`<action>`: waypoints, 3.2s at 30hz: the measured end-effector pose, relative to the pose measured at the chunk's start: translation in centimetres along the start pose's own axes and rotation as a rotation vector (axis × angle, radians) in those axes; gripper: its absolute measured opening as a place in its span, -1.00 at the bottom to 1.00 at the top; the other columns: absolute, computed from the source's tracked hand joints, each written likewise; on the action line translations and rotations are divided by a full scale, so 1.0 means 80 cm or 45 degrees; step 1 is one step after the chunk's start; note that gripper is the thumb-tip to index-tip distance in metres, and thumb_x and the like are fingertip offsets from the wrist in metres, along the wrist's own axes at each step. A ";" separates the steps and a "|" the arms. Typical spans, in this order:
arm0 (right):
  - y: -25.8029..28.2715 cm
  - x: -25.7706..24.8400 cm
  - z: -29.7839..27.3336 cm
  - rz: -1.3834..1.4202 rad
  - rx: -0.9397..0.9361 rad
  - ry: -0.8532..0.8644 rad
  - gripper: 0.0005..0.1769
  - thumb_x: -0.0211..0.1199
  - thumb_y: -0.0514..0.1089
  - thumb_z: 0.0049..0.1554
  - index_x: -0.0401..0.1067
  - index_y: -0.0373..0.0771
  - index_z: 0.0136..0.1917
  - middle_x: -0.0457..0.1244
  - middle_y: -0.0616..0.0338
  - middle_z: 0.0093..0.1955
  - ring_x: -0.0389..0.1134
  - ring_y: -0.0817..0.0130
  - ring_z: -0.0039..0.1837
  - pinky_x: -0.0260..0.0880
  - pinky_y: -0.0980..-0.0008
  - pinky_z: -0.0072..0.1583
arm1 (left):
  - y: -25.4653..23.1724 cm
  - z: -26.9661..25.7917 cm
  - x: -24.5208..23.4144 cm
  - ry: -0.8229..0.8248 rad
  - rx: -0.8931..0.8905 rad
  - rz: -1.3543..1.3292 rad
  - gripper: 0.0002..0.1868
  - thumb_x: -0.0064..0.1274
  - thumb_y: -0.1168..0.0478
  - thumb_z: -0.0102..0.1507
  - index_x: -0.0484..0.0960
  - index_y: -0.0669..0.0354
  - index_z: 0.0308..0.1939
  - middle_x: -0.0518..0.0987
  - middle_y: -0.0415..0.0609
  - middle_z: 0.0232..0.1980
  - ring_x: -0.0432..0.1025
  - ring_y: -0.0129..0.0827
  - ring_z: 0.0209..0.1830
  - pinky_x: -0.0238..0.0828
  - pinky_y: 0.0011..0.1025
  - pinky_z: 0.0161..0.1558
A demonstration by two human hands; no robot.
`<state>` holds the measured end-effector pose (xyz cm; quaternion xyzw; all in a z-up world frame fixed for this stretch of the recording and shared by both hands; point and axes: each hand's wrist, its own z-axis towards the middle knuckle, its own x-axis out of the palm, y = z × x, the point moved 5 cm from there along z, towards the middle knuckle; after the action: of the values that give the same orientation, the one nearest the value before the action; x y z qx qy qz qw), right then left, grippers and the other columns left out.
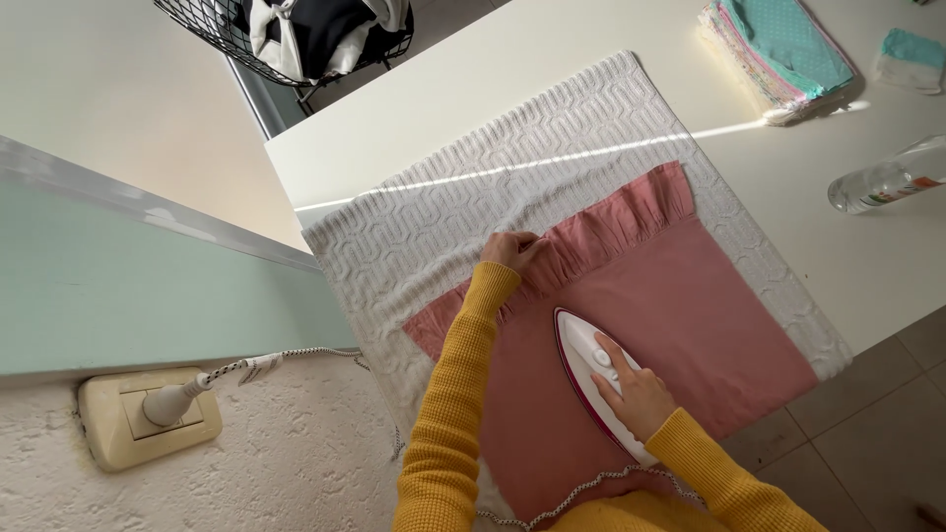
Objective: Ironing a pink ruffled piece of fabric on a table using an iron and a water spray bottle.
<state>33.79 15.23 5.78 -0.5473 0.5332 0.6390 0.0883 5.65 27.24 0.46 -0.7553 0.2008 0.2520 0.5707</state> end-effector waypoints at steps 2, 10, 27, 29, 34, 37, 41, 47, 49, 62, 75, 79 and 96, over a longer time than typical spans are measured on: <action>0.034 -0.020 0.026 -0.010 0.255 0.198 -0.25 0.01 0.14 0.25 -0.17 0.08 0.61 0.43 -0.12 -0.29 0.45 0.07 -0.42 0.60 0.04 -0.15 | 0.002 -0.002 0.006 -0.129 0.147 0.018 -0.75 0.11 0.01 0.33 0.76 -0.04 -0.03 0.75 -0.07 -0.06 0.64 -0.30 -0.19 0.59 -0.32 -0.03; 0.014 -0.017 0.020 0.048 0.061 0.035 -0.23 0.06 0.11 0.19 -0.11 0.06 0.59 0.39 -0.09 -0.23 0.43 0.16 -0.44 0.58 0.03 -0.29 | 0.002 -0.001 0.003 -0.122 0.078 0.131 -0.81 -0.01 0.16 0.39 0.66 0.03 0.01 0.71 -0.03 -0.11 0.60 -0.24 -0.28 0.54 -0.28 -0.18; -0.034 -0.019 0.024 -0.049 0.337 0.194 -0.25 0.11 0.13 0.24 -0.09 0.16 0.60 0.41 -0.06 -0.44 0.47 0.01 -0.37 0.53 -0.04 -0.11 | -0.014 0.076 0.036 0.240 -0.129 0.178 -0.68 0.23 -0.03 0.17 0.78 0.14 -0.22 0.72 -0.05 -0.23 0.61 -0.32 -0.24 0.59 -0.27 -0.05; -0.044 -0.027 0.020 0.007 0.215 0.082 -0.25 0.09 0.09 0.22 -0.09 0.09 0.59 0.39 -0.08 -0.33 0.46 0.05 -0.39 0.55 0.01 -0.22 | -0.006 0.067 0.034 0.124 -0.030 0.110 -0.69 0.23 -0.02 0.19 0.77 0.13 -0.19 0.71 -0.05 -0.20 0.61 -0.31 -0.23 0.58 -0.29 -0.06; 0.015 -0.064 0.090 0.066 0.505 0.296 -0.25 0.02 0.16 0.25 -0.14 0.17 0.62 0.39 -0.01 -0.39 0.46 0.13 -0.42 0.65 0.10 -0.16 | -0.034 0.029 0.010 -0.105 0.013 0.017 -0.71 0.14 0.02 0.31 0.72 0.13 -0.06 0.71 -0.03 -0.12 0.61 -0.27 -0.24 0.57 -0.31 -0.04; 0.017 -0.059 0.128 0.011 0.377 0.230 -0.27 0.04 0.18 0.26 -0.11 0.16 0.61 0.40 -0.04 -0.37 0.47 0.13 -0.38 0.61 0.08 -0.07 | -0.022 0.038 0.021 -0.197 0.077 0.052 -0.71 0.17 0.03 0.24 0.76 0.15 -0.13 0.69 0.02 -0.15 0.58 -0.21 -0.20 0.52 -0.26 -0.04; -0.023 -0.032 0.098 -0.015 0.297 0.180 -0.25 0.04 0.17 0.23 -0.12 0.18 0.60 0.41 -0.02 -0.27 0.48 0.11 -0.37 0.61 0.05 -0.13 | -0.001 0.048 0.022 -0.318 -0.038 -0.018 -0.57 -0.13 -0.03 0.44 0.72 0.22 -0.09 0.65 0.10 -0.08 0.57 -0.09 -0.18 0.51 -0.21 -0.05; 0.014 -0.050 0.152 -0.032 0.337 0.222 -0.25 0.04 0.18 0.24 -0.12 0.19 0.61 0.42 -0.04 -0.26 0.49 0.12 -0.36 0.63 0.08 -0.19 | 0.035 0.056 0.023 -0.416 -0.029 -0.041 -0.48 -0.33 -0.05 0.49 0.63 0.28 0.02 0.64 0.20 -0.07 0.55 0.05 -0.10 0.46 -0.12 0.00; 0.021 -0.057 0.171 -0.019 0.424 0.288 -0.27 0.03 0.20 0.26 -0.13 0.21 0.62 0.42 -0.03 -0.28 0.49 0.14 -0.36 0.64 0.12 -0.18 | 0.043 0.063 0.025 -0.451 -0.017 -0.028 -0.49 -0.34 -0.04 0.49 0.63 0.27 0.02 0.64 0.22 -0.04 0.55 0.06 -0.09 0.46 -0.11 0.01; 0.035 -0.073 0.172 0.033 0.412 0.334 -0.26 0.02 0.14 0.26 -0.15 0.17 0.62 0.43 -0.09 -0.23 0.44 0.18 -0.45 0.66 0.12 -0.23 | -0.002 0.035 0.007 0.260 -0.448 0.438 -0.61 -0.16 0.09 0.40 0.48 0.23 0.21 0.58 0.08 0.17 0.39 -0.18 0.29 0.25 -0.12 0.36; 0.015 -0.082 0.129 0.031 0.403 0.376 -0.22 0.04 0.13 0.24 -0.19 0.21 0.63 0.44 -0.09 -0.28 0.41 0.22 -0.52 0.60 0.23 -0.33 | -0.003 0.025 0.013 0.050 -0.321 0.294 -0.75 0.13 0.08 0.29 0.48 0.07 -0.06 0.70 -0.07 -0.18 0.56 -0.17 -0.04 0.20 0.01 0.31; 0.011 -0.074 0.129 0.085 0.411 0.396 -0.22 0.04 0.11 0.22 -0.17 0.19 0.61 0.43 -0.06 -0.23 0.41 0.20 -0.54 0.60 0.21 -0.42 | 0.021 0.024 0.021 -0.235 -0.097 0.155 -0.66 0.31 0.21 0.18 0.46 0.16 -0.10 0.65 0.00 -0.28 0.57 -0.14 -0.22 0.41 -0.14 0.11; 0.046 -0.066 0.217 -0.004 0.325 0.450 -0.26 0.02 0.14 0.27 -0.13 0.15 0.63 0.45 -0.14 -0.26 0.42 0.19 -0.47 0.64 0.19 -0.18 | -0.005 -0.032 -0.004 -0.690 -0.088 -0.076 -0.69 0.22 0.45 0.15 0.35 0.26 -0.20 0.59 0.13 -0.36 0.53 0.04 -0.34 0.42 -0.11 -0.26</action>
<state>22.73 29.71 9.24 -0.6360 0.6162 0.4602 0.0631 6.02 24.88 1.50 -0.6849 0.0096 0.4347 0.5847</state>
